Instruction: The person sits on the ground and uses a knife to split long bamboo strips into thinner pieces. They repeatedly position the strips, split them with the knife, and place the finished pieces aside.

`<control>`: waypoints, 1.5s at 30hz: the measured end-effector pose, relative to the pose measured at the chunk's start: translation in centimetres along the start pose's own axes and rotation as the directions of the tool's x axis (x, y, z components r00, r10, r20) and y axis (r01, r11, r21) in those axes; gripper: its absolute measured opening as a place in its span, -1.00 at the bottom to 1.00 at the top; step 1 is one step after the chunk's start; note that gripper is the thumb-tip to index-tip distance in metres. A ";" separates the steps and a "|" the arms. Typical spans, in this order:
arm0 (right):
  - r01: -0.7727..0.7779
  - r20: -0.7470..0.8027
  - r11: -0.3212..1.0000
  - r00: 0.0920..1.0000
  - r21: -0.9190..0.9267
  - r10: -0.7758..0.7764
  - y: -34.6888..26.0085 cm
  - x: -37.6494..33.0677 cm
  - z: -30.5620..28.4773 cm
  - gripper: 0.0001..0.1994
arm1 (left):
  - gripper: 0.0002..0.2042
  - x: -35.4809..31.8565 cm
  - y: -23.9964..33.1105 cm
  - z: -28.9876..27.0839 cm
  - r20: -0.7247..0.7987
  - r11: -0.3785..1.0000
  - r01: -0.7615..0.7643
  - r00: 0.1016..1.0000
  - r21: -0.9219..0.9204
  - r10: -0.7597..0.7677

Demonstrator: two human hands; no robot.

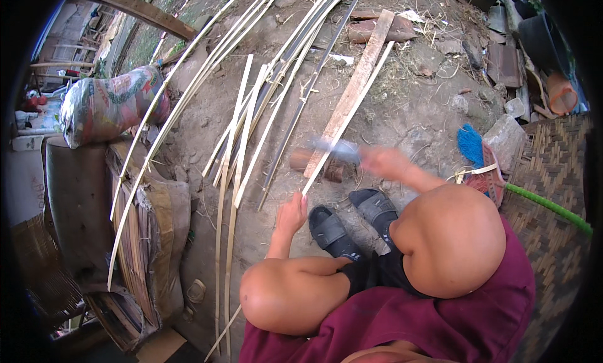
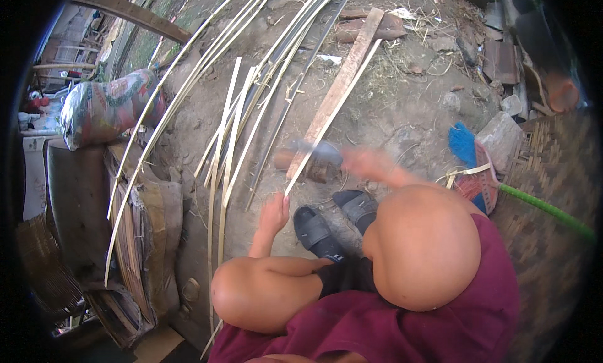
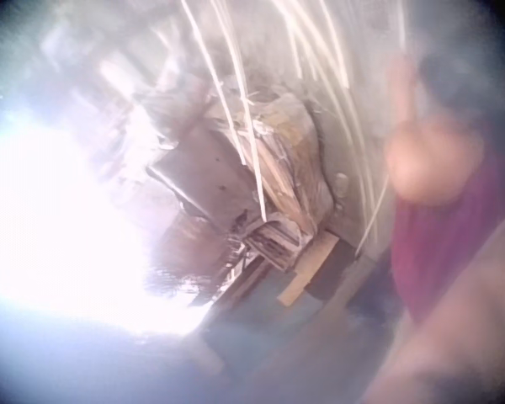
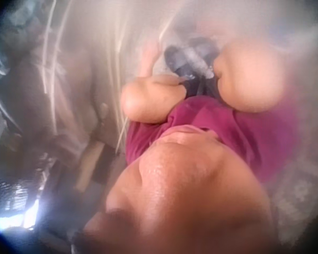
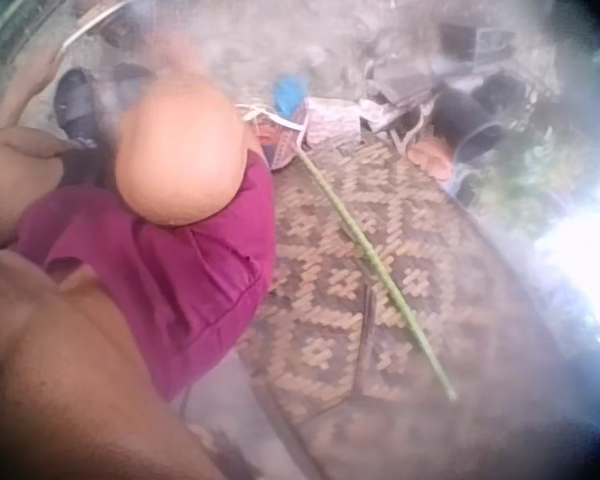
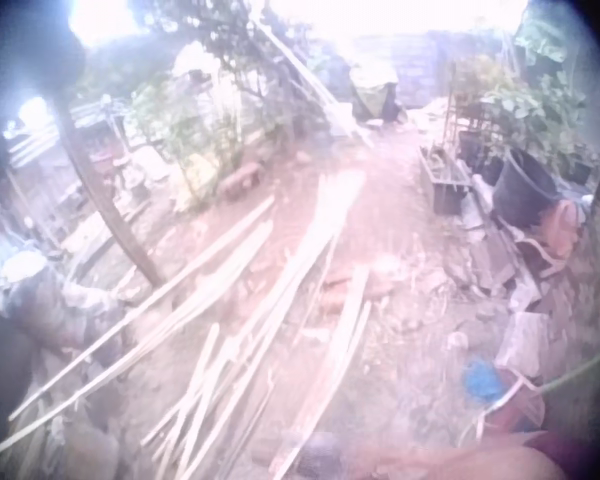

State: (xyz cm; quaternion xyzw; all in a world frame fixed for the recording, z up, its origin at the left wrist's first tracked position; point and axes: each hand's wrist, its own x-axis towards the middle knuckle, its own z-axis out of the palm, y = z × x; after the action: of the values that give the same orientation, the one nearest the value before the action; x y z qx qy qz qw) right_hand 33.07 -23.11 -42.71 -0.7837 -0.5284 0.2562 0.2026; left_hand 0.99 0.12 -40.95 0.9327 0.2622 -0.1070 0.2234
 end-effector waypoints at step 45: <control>-0.574 -0.375 0.786 0.693 0.230 0.616 5.1 -0.7 -7.9 -0.52 | -0.54 -0.5 -3.0 0.5 0.054 0.944 0.045 0.998 -0.327 -0.029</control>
State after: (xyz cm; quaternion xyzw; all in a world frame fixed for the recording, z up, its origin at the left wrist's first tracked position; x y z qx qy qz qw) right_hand 41.45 -25.97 -39.38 -0.9381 -0.1747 0.1531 0.2571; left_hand -1.02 1.95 -42.26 0.8747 0.2882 -0.0886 0.3795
